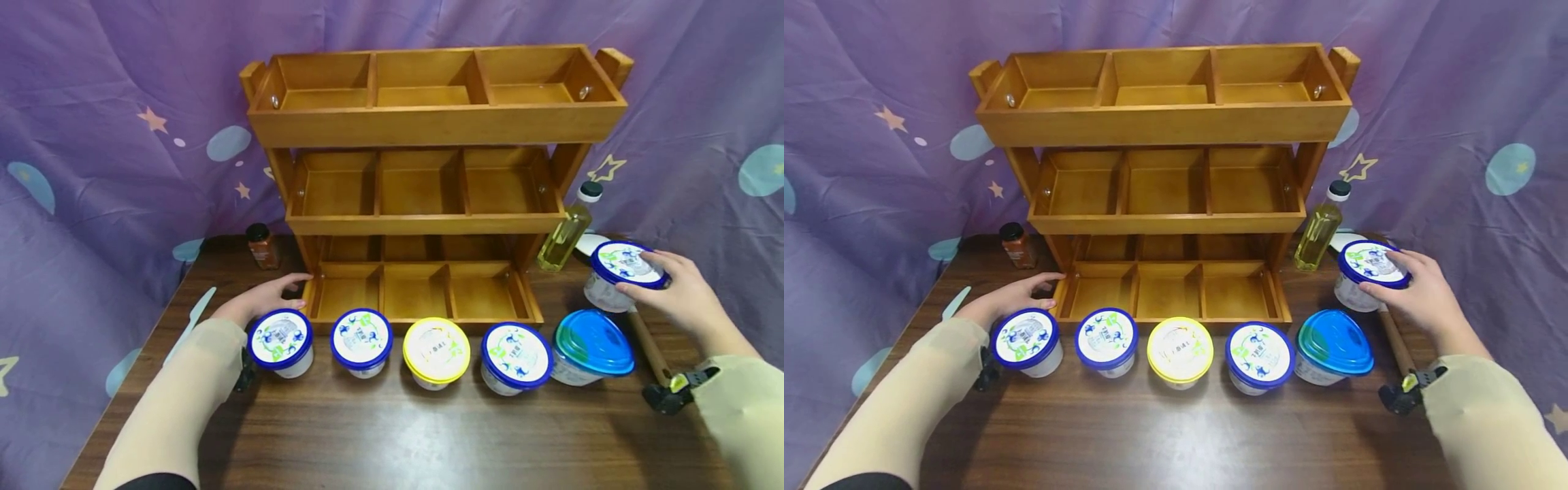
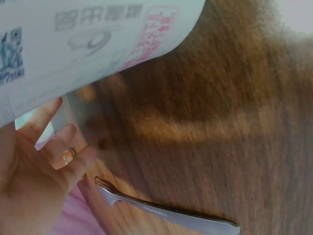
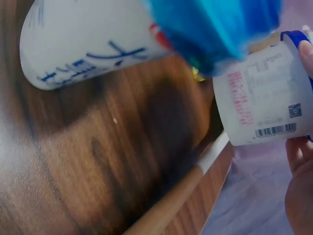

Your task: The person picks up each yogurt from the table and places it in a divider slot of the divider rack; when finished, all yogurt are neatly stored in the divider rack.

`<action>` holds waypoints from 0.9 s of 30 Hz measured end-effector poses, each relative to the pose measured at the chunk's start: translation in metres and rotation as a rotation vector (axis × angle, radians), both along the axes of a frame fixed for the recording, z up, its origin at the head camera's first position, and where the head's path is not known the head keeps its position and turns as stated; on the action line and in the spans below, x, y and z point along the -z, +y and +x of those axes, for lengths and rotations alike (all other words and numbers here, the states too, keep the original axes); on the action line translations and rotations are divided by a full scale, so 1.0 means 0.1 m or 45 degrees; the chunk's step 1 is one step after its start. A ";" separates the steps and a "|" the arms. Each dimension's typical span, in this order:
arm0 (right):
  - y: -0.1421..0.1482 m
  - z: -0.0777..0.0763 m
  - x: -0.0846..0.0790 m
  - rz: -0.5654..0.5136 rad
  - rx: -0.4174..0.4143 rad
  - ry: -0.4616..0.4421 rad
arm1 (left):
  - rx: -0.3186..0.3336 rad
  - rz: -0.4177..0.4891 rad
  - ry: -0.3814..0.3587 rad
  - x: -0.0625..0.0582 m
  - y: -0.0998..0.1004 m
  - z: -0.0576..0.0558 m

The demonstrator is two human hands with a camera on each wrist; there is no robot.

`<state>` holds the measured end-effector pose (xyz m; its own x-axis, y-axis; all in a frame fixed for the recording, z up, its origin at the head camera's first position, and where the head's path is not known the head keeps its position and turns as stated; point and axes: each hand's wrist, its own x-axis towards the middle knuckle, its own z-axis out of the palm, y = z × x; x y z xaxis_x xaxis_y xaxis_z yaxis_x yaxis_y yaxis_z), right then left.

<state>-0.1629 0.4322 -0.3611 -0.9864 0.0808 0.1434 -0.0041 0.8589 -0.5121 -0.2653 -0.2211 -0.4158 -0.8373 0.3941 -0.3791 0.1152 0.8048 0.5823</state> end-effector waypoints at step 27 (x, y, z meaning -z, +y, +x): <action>-0.67 0.13 -0.41 -0.056 -0.222 0.271 | 0.039 0.016 0.031 0.01 -0.03 -0.04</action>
<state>-0.1494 0.3647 -0.3200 -0.9338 -0.0772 0.3493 -0.2618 0.8129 -0.5203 -0.2698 -0.2236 -0.4167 -0.8337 0.4239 -0.3538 0.1537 0.7936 0.5887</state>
